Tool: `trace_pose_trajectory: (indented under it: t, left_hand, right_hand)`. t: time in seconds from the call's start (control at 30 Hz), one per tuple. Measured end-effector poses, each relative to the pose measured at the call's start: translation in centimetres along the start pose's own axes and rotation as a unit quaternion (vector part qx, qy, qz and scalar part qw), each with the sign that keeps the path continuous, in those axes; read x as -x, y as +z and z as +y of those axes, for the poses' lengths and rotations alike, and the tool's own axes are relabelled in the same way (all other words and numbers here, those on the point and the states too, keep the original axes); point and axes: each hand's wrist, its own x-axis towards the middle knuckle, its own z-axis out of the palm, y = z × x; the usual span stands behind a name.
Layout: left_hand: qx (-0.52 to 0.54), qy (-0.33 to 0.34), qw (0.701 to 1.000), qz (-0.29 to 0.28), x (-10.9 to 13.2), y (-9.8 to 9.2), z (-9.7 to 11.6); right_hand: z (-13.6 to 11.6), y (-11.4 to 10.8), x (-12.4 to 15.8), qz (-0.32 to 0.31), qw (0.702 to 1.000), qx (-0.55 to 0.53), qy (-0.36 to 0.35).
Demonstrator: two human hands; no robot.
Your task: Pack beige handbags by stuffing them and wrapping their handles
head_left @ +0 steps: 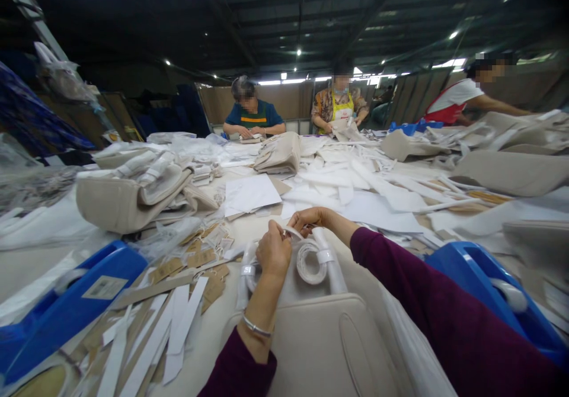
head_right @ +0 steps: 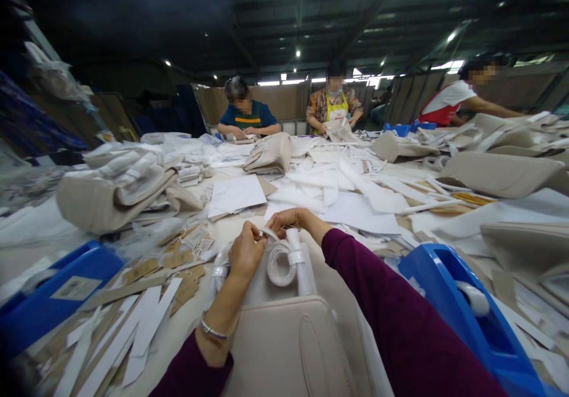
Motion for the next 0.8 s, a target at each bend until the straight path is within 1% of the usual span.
trace_pose_trajectory:
  t: [0.07,0.13,0.2,0.23,0.3,0.37,0.43,0.47,0.53,0.6,0.7,0.8]
  left_hand:
    - [0.006,0.003,1.000,0.006,-0.1,0.0,-0.1]
    - [0.026,0.005,0.999,0.024,-0.2,0.1,-0.3]
    - [0.082,0.014,0.995,0.051,-0.5,0.3,-0.6]
    - [0.129,0.022,0.989,0.064,-0.7,0.4,-0.8]
    - [0.251,0.044,0.964,0.082,-1.1,0.8,-1.2]
    - [0.373,0.063,0.922,0.083,-1.5,1.1,-1.5]
    - [0.460,0.070,0.882,0.076,-1.7,1.4,-1.5]
    - [0.488,0.069,0.867,0.071,-1.8,1.4,-1.5]
    - [0.522,0.067,0.848,0.064,-1.8,1.4,-1.4]
    - [0.543,0.065,0.835,0.058,-1.8,1.3,-1.3]
    - [0.558,0.064,0.826,0.053,-1.8,1.3,-1.2]
    - [0.563,0.059,0.823,0.051,-1.9,1.3,-1.2]
  right_hand:
    - [-0.1,-0.1,0.2,-0.001,1.000,-0.003,0.006]
    - [-0.3,-0.4,0.8,0.005,1.000,-0.006,0.015]
    - [-0.6,-0.9,1.7,0.022,1.000,-0.013,0.016]
    - [-0.8,-1.2,2.2,0.034,0.999,-0.018,0.010]
    - [-1.1,-1.6,3.4,0.057,0.998,-0.034,-0.014]
    - [-1.3,-1.7,4.4,0.075,0.995,-0.054,-0.045]
    - [-1.1,-1.7,5.0,0.087,0.991,-0.076,-0.072]
    - [-1.0,-1.6,5.1,0.093,0.988,-0.087,-0.083]
    - [-0.6,-1.4,5.1,0.101,0.983,-0.109,-0.103]
    - [-0.2,-1.0,4.8,0.105,0.979,-0.128,-0.119]
    - [-0.2,-0.3,4.2,0.101,0.975,-0.146,-0.130]
    - [-0.6,0.7,3.7,0.086,0.976,-0.145,-0.140]
